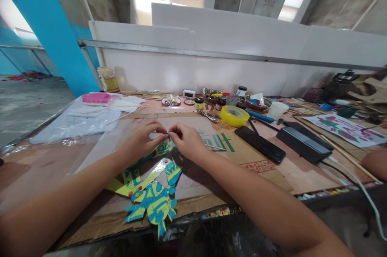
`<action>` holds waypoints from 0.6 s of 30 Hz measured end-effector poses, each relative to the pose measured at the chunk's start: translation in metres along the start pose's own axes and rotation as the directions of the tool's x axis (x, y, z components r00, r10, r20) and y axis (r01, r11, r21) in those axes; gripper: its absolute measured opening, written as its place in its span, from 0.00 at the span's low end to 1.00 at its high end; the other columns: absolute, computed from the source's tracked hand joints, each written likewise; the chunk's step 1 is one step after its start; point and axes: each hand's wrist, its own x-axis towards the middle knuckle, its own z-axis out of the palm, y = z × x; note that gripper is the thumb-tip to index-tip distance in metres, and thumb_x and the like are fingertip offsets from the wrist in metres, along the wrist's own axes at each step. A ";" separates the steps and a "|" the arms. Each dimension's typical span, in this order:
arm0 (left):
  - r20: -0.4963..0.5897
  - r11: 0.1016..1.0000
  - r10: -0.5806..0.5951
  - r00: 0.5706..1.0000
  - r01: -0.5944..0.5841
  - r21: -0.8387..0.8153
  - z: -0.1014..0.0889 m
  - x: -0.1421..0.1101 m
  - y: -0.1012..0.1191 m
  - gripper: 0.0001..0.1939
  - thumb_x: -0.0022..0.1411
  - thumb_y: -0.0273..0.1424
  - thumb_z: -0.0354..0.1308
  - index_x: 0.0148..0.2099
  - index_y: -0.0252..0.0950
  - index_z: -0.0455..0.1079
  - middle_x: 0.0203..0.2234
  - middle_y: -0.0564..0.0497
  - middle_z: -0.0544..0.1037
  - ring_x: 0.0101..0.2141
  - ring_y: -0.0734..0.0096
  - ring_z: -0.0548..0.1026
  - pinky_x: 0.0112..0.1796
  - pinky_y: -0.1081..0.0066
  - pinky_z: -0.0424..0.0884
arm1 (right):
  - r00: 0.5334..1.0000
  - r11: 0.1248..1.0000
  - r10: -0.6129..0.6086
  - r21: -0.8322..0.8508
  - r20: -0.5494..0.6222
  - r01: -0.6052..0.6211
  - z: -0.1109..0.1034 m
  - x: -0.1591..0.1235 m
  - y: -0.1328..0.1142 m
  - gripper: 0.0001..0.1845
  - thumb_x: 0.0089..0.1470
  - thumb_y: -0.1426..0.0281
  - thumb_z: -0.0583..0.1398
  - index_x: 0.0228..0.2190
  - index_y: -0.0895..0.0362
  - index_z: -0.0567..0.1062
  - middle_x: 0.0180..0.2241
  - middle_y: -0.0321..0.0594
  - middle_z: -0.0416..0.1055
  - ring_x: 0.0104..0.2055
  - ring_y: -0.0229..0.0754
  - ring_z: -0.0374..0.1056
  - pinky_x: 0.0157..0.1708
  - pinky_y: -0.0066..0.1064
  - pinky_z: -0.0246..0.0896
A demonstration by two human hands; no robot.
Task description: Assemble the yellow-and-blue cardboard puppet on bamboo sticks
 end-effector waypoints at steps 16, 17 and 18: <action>0.128 0.955 -0.209 0.969 0.231 -0.187 0.011 -0.003 0.000 0.06 0.60 0.32 0.55 0.34 0.37 0.70 0.31 0.51 0.77 0.36 0.66 0.74 0.40 0.67 0.67 | 0.986 0.940 0.061 -0.341 0.157 -0.004 -0.015 0.007 0.001 0.11 0.63 0.66 0.56 0.42 0.55 0.75 0.40 0.40 0.78 0.40 0.41 0.72 0.39 0.29 0.61; 0.147 0.951 -0.225 0.963 0.250 -0.184 0.012 -0.003 -0.001 0.06 0.60 0.33 0.54 0.34 0.37 0.70 0.31 0.51 0.77 0.35 0.65 0.74 0.40 0.67 0.67 | 0.981 0.895 0.092 -0.445 0.171 -0.007 -0.027 0.012 0.004 0.12 0.63 0.65 0.56 0.45 0.55 0.74 0.42 0.41 0.77 0.42 0.42 0.72 0.41 0.29 0.61; 0.166 0.947 -0.234 0.958 0.263 -0.184 0.013 -0.003 -0.002 0.07 0.60 0.33 0.54 0.34 0.37 0.70 0.30 0.51 0.77 0.35 0.65 0.74 0.39 0.67 0.67 | 0.978 0.834 0.138 -0.551 0.157 -0.029 -0.041 0.018 0.009 0.13 0.62 0.65 0.57 0.47 0.55 0.74 0.44 0.42 0.77 0.45 0.43 0.71 0.44 0.30 0.61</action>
